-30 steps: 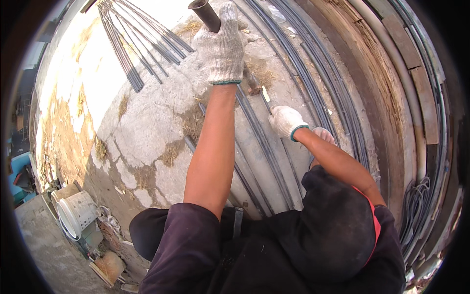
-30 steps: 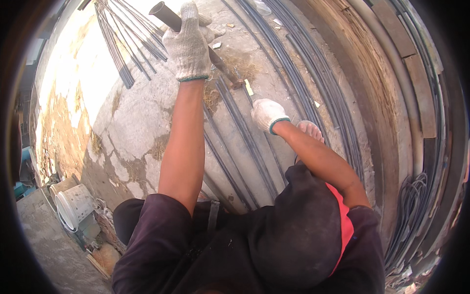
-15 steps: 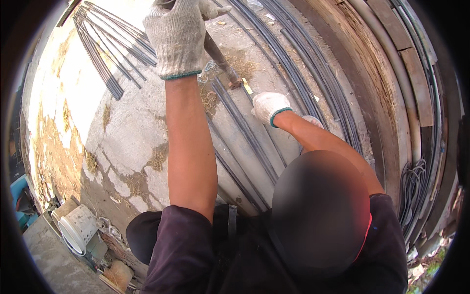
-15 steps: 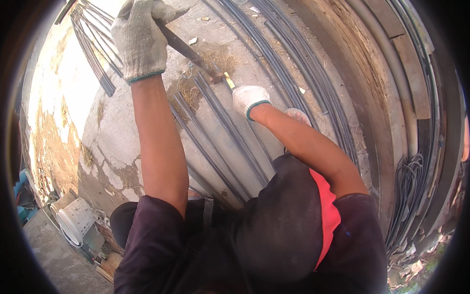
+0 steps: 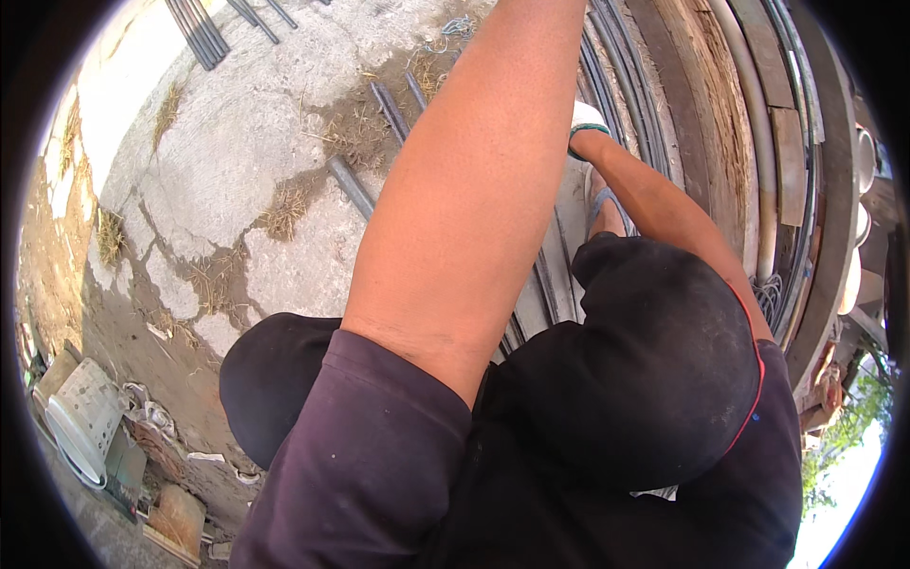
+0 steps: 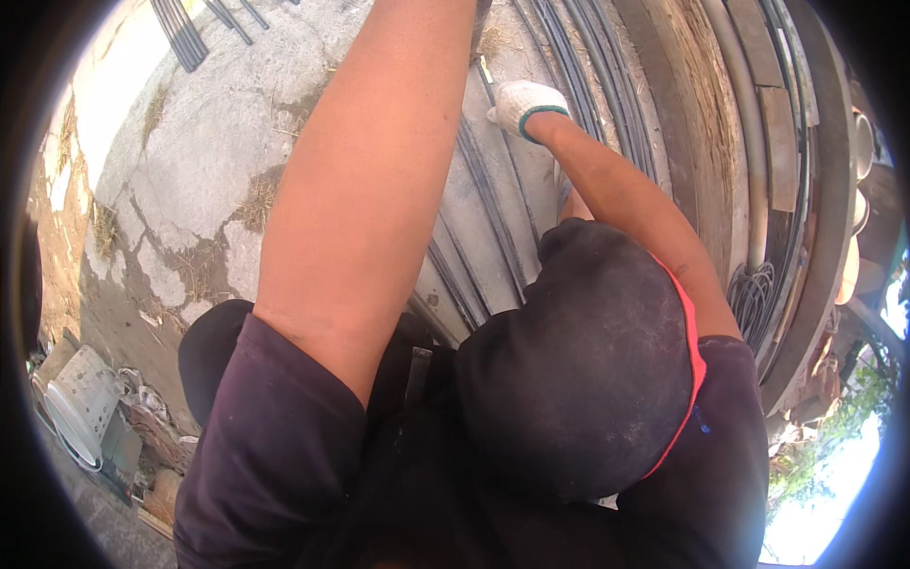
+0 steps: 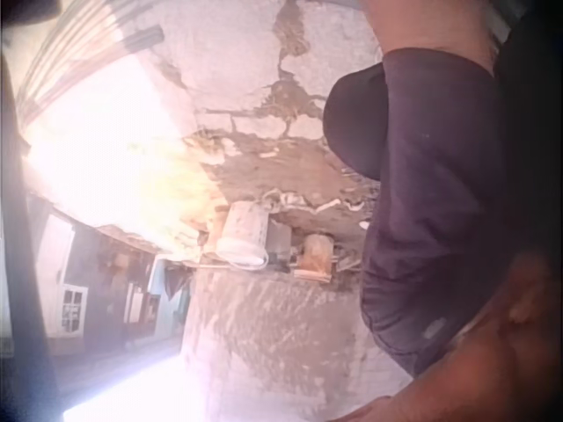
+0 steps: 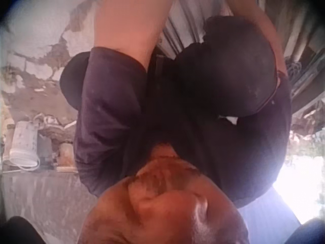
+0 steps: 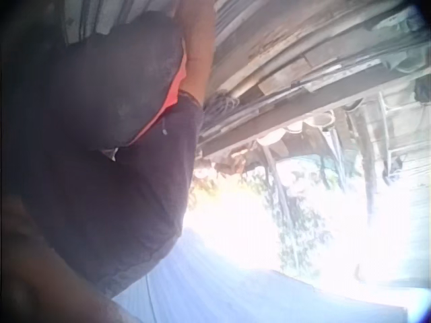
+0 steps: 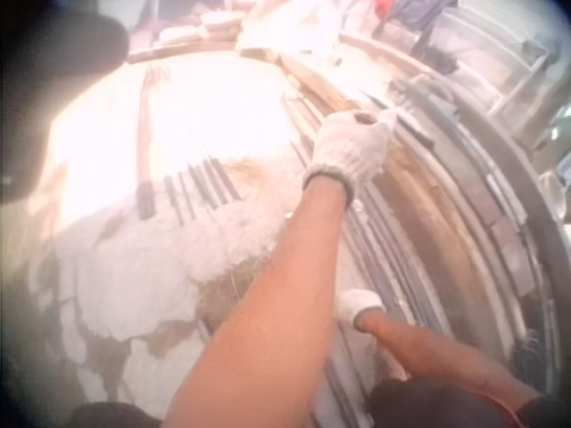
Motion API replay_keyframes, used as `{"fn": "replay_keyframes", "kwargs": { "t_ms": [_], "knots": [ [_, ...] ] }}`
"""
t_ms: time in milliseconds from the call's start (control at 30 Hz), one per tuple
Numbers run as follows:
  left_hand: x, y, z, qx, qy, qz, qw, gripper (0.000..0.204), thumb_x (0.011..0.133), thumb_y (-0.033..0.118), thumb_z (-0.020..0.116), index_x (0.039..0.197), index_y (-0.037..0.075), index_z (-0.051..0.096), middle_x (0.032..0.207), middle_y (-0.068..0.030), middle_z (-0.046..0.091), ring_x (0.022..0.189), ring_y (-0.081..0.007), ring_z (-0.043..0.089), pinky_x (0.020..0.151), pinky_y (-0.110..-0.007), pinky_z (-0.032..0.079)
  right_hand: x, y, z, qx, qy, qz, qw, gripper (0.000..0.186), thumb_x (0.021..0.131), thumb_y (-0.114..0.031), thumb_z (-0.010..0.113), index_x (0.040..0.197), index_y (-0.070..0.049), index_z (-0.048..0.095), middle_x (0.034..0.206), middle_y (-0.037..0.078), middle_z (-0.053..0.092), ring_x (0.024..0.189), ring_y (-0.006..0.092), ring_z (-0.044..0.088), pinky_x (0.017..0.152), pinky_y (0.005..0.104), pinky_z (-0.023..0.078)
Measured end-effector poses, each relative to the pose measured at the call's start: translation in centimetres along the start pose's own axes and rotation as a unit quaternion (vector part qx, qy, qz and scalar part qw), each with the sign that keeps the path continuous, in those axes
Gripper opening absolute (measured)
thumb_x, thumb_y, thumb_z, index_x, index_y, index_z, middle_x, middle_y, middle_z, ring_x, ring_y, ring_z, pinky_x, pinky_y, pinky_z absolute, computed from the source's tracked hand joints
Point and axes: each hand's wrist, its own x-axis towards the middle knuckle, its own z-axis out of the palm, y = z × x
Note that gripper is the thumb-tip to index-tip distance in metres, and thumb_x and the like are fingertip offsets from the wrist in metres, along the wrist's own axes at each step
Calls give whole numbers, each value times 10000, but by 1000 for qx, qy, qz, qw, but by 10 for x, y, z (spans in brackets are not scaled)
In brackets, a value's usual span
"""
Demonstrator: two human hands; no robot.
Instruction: The person sits on the ground and uses a hammer to repeatedly strike and break metal rods. They pick up individual rods, position them on the ground, and strike them to snap them into shorter pieces, then gather the cut pieces.
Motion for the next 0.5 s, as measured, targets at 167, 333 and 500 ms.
{"fn": "replay_keyframes", "kwargs": {
  "t_ms": [167,333,500],
  "knots": [
    [-1,-6,-9,52,-19,7,998,452,983,444,677,959,7,792,918,-217,772,918,-395,745,860,-455,565,7,9,27,-8,33,24,999,435,952,-417,690,1154,-48,800,1203,222,764,1125,406,730,988,501,556],
    [-5,-7,-3,147,74,42,985,421,995,396,663,963,-3,793,930,-244,765,939,-392,743,910,-463,560,9,6,13,40,-10,40,998,446,952,-426,692,1157,-45,798,1192,232,763,1129,401,732,984,506,557],
    [1,-29,7,150,150,67,975,373,1006,353,663,988,2,789,874,-200,741,877,-325,720,851,-420,548,8,43,-27,246,-77,82,963,439,1015,-455,635,1109,-55,790,1050,229,774,1012,379,745,912,477,559]
  ]
}}
